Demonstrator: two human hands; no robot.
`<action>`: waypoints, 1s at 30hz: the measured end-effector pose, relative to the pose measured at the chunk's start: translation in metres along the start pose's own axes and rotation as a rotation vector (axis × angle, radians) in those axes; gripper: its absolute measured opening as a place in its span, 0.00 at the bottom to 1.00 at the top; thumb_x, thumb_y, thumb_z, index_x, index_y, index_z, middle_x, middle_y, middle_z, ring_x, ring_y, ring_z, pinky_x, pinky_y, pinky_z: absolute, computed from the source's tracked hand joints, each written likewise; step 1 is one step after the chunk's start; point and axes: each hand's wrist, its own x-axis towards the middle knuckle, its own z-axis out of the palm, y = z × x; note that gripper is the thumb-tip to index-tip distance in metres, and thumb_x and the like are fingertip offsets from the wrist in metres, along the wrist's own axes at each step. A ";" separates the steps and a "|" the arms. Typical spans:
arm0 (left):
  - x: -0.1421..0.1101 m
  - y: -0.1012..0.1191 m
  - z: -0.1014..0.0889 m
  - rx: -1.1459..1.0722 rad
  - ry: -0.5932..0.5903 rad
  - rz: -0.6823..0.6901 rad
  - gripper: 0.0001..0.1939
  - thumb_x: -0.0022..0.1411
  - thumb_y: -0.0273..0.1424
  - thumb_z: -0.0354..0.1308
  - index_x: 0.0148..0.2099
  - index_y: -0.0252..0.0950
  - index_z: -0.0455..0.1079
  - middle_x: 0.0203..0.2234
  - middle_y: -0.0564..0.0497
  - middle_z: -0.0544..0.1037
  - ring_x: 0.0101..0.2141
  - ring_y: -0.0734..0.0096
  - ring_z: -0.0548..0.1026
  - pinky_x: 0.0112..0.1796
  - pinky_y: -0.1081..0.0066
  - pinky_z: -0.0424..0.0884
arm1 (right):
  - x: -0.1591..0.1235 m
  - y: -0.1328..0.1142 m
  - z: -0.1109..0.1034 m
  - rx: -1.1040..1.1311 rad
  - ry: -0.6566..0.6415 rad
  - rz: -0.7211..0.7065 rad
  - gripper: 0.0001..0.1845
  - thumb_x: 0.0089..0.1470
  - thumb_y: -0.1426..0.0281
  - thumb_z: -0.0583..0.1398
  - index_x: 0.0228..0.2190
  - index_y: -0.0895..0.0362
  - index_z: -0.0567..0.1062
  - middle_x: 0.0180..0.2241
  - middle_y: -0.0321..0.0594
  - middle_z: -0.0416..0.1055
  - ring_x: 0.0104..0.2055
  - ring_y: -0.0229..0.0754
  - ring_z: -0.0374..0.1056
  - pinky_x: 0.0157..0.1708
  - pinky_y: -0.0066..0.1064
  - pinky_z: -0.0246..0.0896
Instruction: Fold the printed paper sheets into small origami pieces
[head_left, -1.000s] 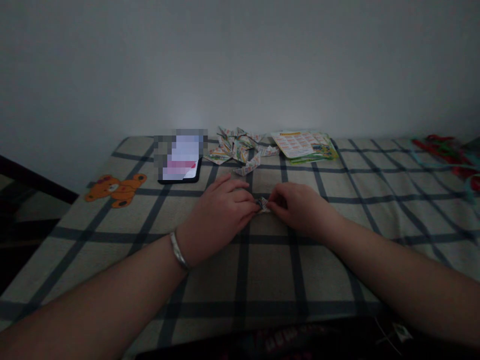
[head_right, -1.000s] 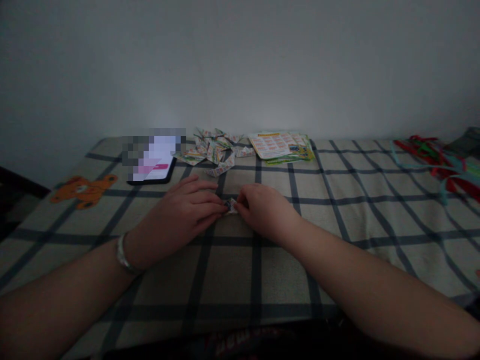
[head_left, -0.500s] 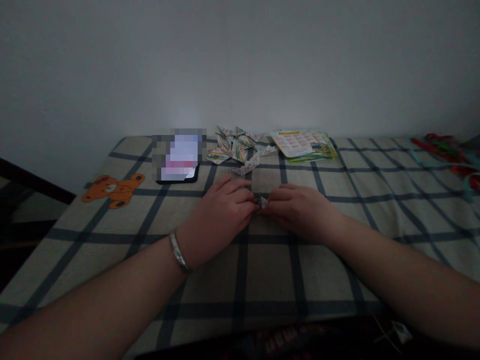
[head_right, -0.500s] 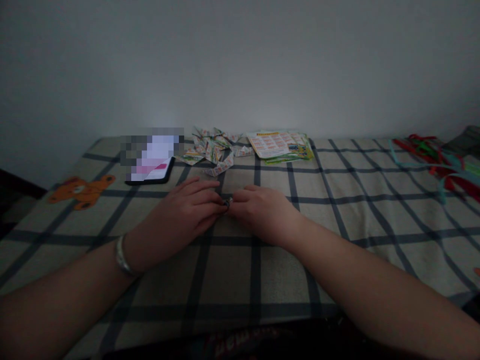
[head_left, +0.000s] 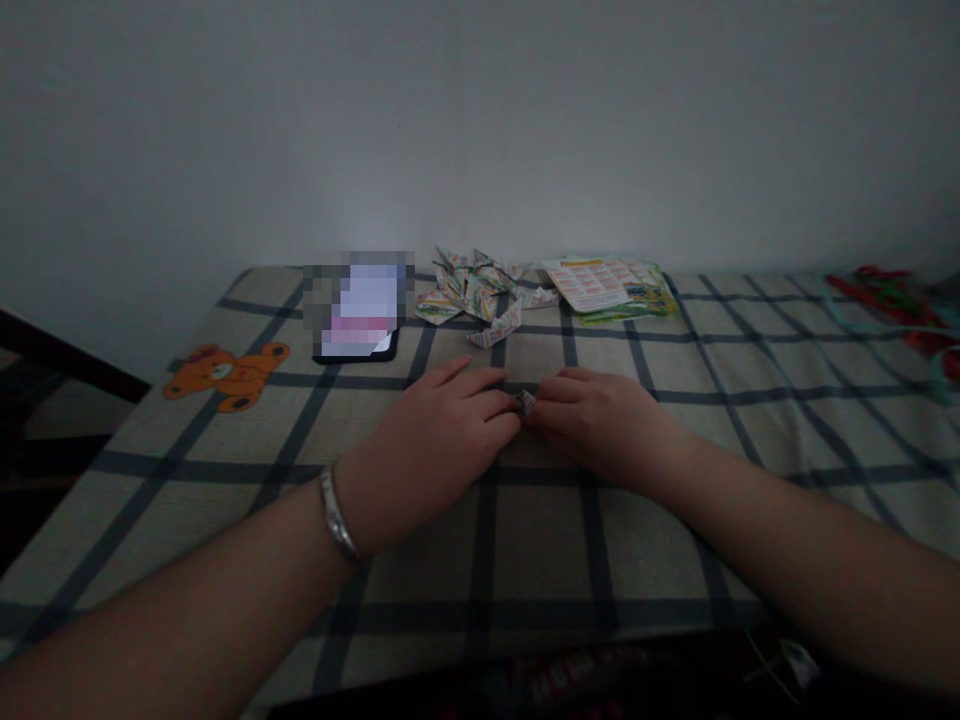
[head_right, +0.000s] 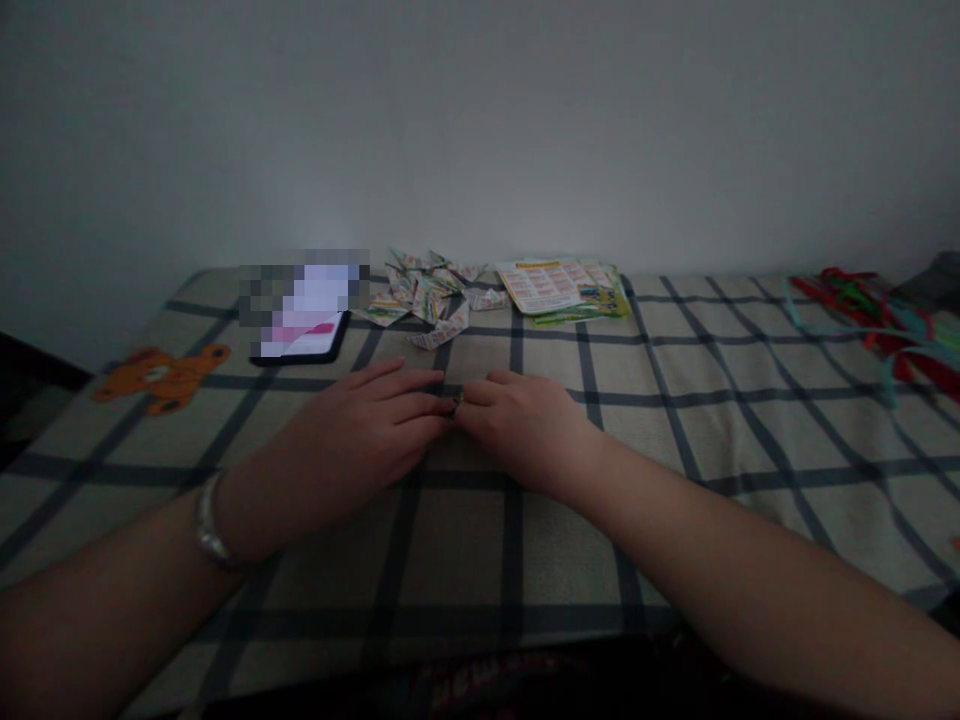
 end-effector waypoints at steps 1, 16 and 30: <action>0.001 0.001 0.000 0.005 0.003 -0.009 0.09 0.65 0.25 0.53 0.44 0.35 0.74 0.44 0.47 0.79 0.53 0.55 0.71 0.55 0.49 0.64 | -0.001 0.000 -0.001 0.000 0.003 -0.002 0.07 0.57 0.75 0.58 0.34 0.56 0.77 0.33 0.39 0.73 0.34 0.41 0.65 0.29 0.32 0.52; 0.000 -0.001 -0.002 -0.008 -0.052 0.017 0.12 0.65 0.24 0.49 0.43 0.35 0.73 0.47 0.45 0.77 0.50 0.56 0.72 0.52 0.53 0.66 | -0.001 0.000 -0.002 -0.059 0.005 -0.013 0.07 0.57 0.75 0.59 0.33 0.55 0.77 0.38 0.39 0.74 0.36 0.41 0.66 0.28 0.33 0.53; -0.005 -0.018 -0.006 -0.065 -0.143 0.043 0.18 0.63 0.24 0.51 0.51 0.42 0.73 0.52 0.54 0.76 0.52 0.59 0.72 0.56 0.49 0.59 | -0.009 0.005 -0.007 -0.056 0.001 0.016 0.08 0.57 0.73 0.59 0.34 0.52 0.79 0.39 0.35 0.76 0.35 0.39 0.68 0.27 0.31 0.50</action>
